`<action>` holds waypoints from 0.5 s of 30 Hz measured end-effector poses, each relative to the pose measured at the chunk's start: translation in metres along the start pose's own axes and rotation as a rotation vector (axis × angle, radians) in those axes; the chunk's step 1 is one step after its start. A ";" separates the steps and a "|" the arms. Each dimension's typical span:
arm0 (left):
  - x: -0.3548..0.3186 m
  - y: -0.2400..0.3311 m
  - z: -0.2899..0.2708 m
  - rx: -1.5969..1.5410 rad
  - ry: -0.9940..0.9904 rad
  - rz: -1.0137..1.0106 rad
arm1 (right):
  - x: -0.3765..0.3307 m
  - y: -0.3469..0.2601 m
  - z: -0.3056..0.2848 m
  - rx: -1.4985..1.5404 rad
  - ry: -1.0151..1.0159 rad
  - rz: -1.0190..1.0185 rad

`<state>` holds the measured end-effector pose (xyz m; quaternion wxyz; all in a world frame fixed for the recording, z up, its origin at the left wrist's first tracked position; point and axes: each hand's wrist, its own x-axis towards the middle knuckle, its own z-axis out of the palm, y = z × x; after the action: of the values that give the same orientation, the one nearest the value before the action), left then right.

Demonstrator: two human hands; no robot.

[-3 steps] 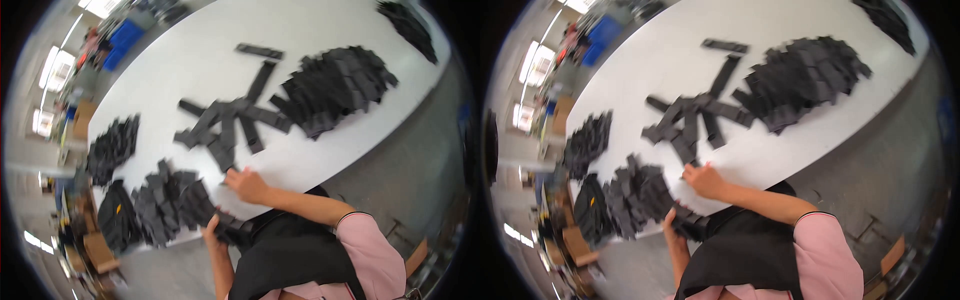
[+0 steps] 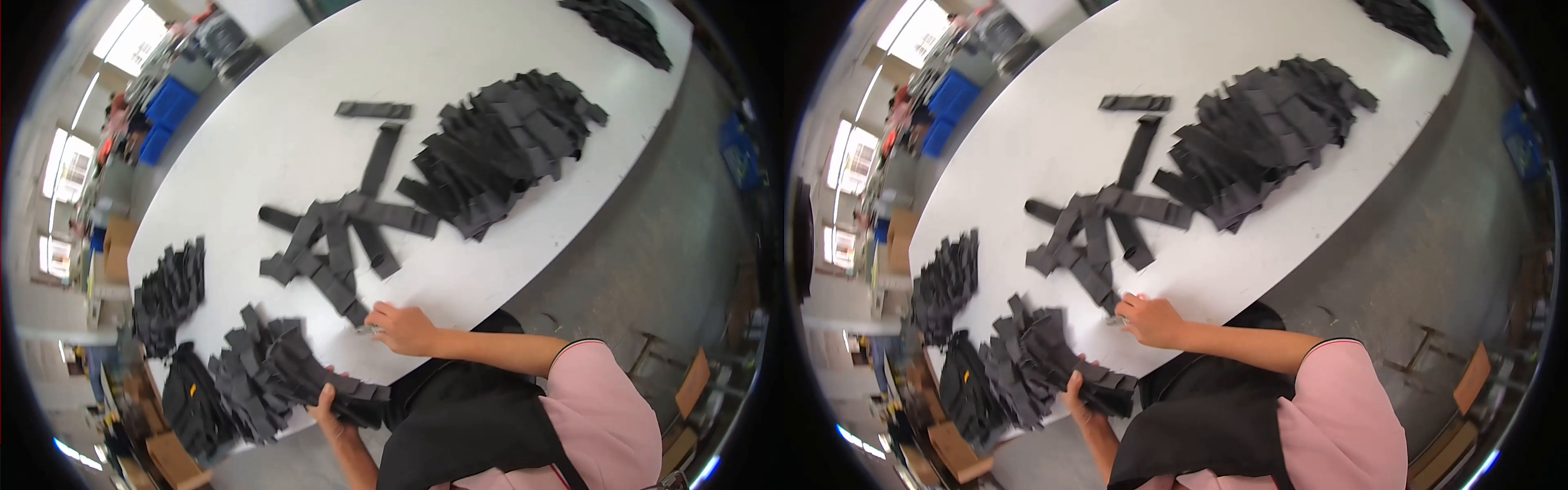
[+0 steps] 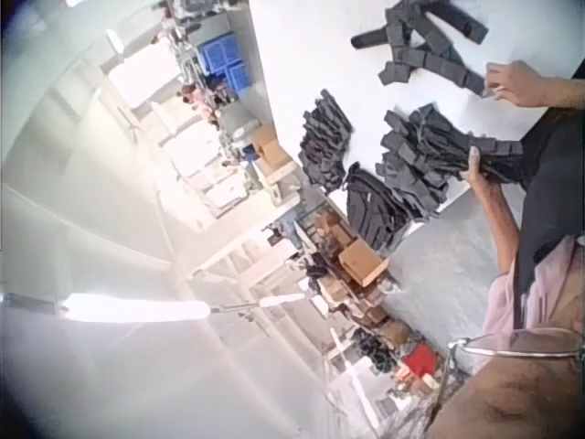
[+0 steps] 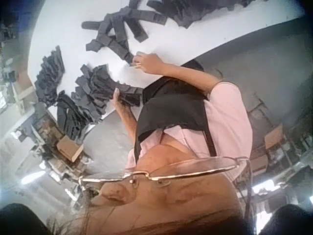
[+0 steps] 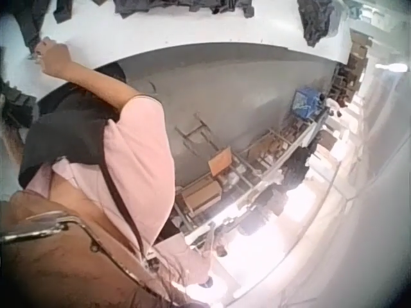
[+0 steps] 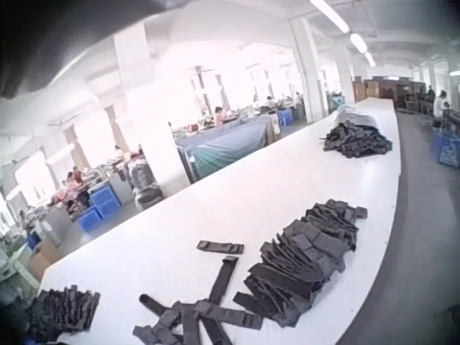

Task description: Sorting, stacking, and trimming threads from black fabric straps in a manufacturing workshop.

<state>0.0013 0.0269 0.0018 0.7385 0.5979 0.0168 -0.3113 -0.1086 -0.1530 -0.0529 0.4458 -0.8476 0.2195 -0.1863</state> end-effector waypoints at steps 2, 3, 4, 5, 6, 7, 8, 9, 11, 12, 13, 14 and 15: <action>0.011 0.014 0.031 0.022 -0.111 -0.001 | -0.027 0.011 -0.012 0.113 -0.009 0.100; 0.016 0.019 0.052 0.042 -0.186 0.006 | -0.041 0.019 -0.017 0.162 -0.028 0.169; 0.020 0.025 0.077 0.048 -0.253 -0.041 | -0.054 0.023 -0.020 0.218 -0.052 0.230; 0.028 0.027 0.101 0.081 -0.337 -0.041 | -0.065 0.025 -0.023 0.215 -0.036 0.231; 0.034 0.027 0.124 0.114 -0.419 -0.042 | -0.075 0.027 -0.027 0.215 -0.042 0.264; 0.043 0.026 0.142 0.177 -0.483 -0.056 | -0.082 0.026 -0.029 0.216 -0.048 0.296; 0.050 0.024 0.160 0.242 -0.546 -0.069 | -0.086 0.024 -0.030 0.216 -0.034 0.294; 0.053 0.026 0.178 0.270 -0.590 -0.071 | -0.089 0.022 -0.031 0.226 -0.055 0.312; 0.055 0.023 0.217 0.289 -0.664 -0.104 | -0.095 0.025 -0.036 0.234 -0.037 0.314; 0.054 0.023 0.232 0.297 -0.673 -0.102 | -0.097 0.026 -0.039 0.239 -0.025 0.314; 0.050 0.023 0.247 0.370 -0.732 -0.063 | -0.099 0.026 -0.043 0.241 -0.017 0.309; 0.048 0.023 0.259 0.444 -0.788 -0.022 | -0.100 0.027 -0.047 0.245 -0.010 0.303; 0.058 0.018 0.266 0.597 -0.826 0.119 | -0.100 0.029 -0.049 0.248 -0.001 0.300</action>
<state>-0.0353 -0.2343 0.0703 0.4970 0.6098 -0.4003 -0.4700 -0.2230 -0.1469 -0.0634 0.5697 -0.7439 0.3186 -0.1430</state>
